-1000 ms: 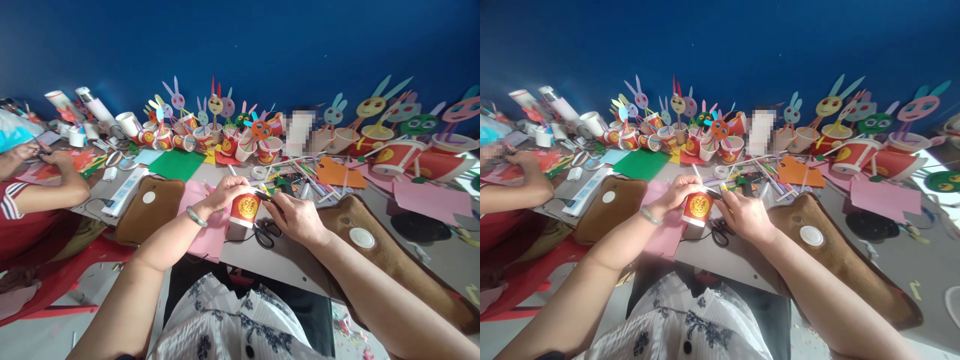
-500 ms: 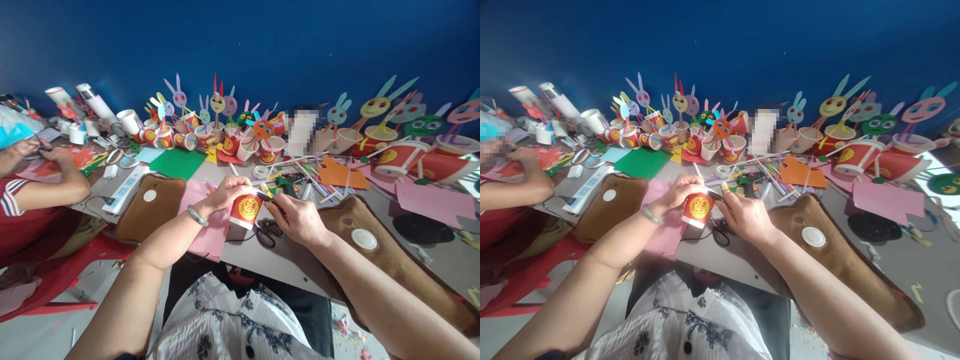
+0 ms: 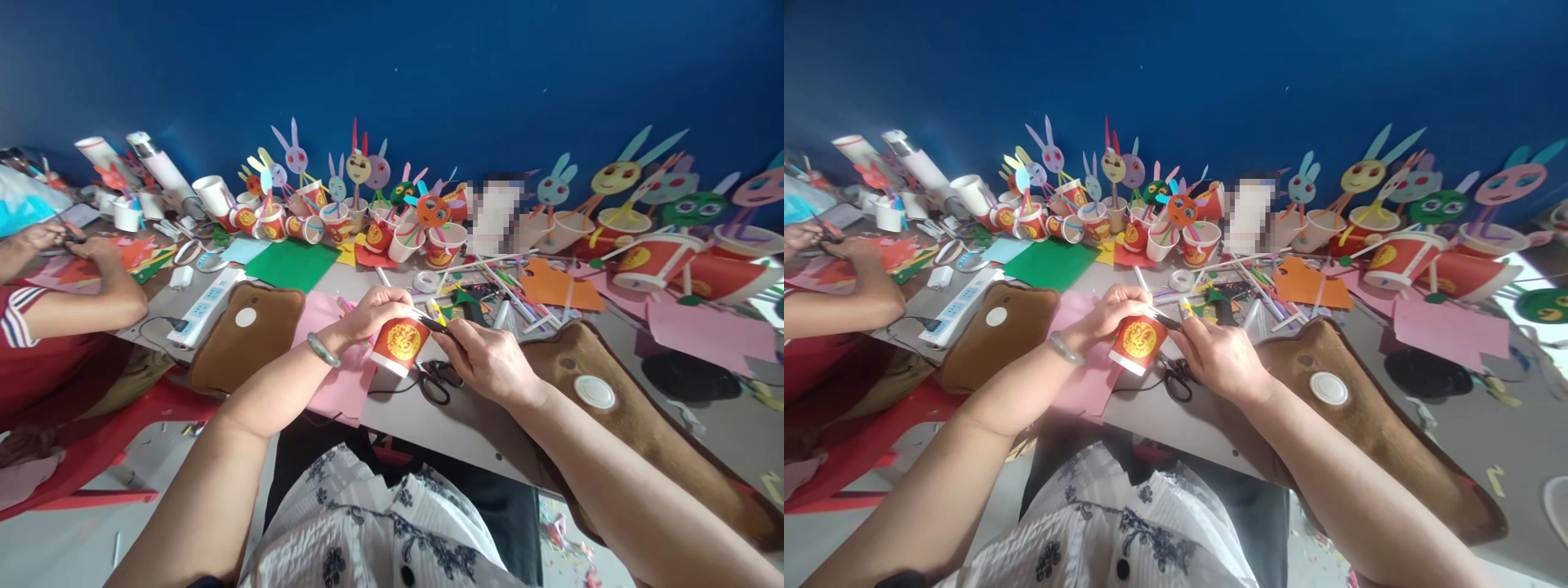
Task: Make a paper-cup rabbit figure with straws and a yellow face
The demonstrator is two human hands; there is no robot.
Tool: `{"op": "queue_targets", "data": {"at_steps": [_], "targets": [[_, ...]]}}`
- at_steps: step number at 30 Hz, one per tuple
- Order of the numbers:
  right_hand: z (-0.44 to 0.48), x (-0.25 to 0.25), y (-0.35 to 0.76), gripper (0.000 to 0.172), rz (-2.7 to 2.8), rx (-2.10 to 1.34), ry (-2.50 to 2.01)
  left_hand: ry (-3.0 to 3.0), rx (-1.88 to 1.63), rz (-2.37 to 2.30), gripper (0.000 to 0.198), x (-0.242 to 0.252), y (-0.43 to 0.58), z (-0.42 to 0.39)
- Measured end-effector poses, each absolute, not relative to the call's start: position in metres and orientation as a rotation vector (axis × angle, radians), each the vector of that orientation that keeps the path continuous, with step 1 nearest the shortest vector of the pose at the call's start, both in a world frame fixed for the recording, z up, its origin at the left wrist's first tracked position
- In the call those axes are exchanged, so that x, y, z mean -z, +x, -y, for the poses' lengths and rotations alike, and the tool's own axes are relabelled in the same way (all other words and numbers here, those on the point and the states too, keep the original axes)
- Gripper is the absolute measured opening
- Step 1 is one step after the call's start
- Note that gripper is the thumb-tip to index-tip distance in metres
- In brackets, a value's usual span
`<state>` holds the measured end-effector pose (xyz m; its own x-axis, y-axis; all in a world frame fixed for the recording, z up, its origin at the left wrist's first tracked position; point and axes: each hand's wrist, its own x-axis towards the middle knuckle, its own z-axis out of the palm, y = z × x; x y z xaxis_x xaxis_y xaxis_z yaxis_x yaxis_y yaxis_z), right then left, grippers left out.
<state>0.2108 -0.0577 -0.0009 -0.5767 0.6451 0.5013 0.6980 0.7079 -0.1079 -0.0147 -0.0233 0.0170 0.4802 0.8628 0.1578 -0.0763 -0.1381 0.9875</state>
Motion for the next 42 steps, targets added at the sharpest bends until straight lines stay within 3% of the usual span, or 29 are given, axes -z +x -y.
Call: {"op": "queue_targets", "data": {"at_steps": [14, 24, 35, 42], "targets": [[0.056, 0.003, 0.212, 0.04, 2.42, 0.282, -0.976, 1.419, -0.888, -0.713, 0.028, -0.022, -0.016, 0.025], [0.054, 0.004, 0.215, 0.028, 2.337, 0.444, -0.843, 1.357, -0.844, -0.734, 0.03, -0.016, -0.015, 0.025], [0.051, 0.008, 0.209, 0.036, 2.039, -0.264, -1.277, 1.475, -1.142, -0.733, 0.03, -0.001, -0.011, 0.017], [0.053, 0.004, 0.207, 0.035, 2.085, -0.334, -1.342, 1.549, -1.213, -0.832, 0.041, 0.0, -0.006, 0.02]]}}
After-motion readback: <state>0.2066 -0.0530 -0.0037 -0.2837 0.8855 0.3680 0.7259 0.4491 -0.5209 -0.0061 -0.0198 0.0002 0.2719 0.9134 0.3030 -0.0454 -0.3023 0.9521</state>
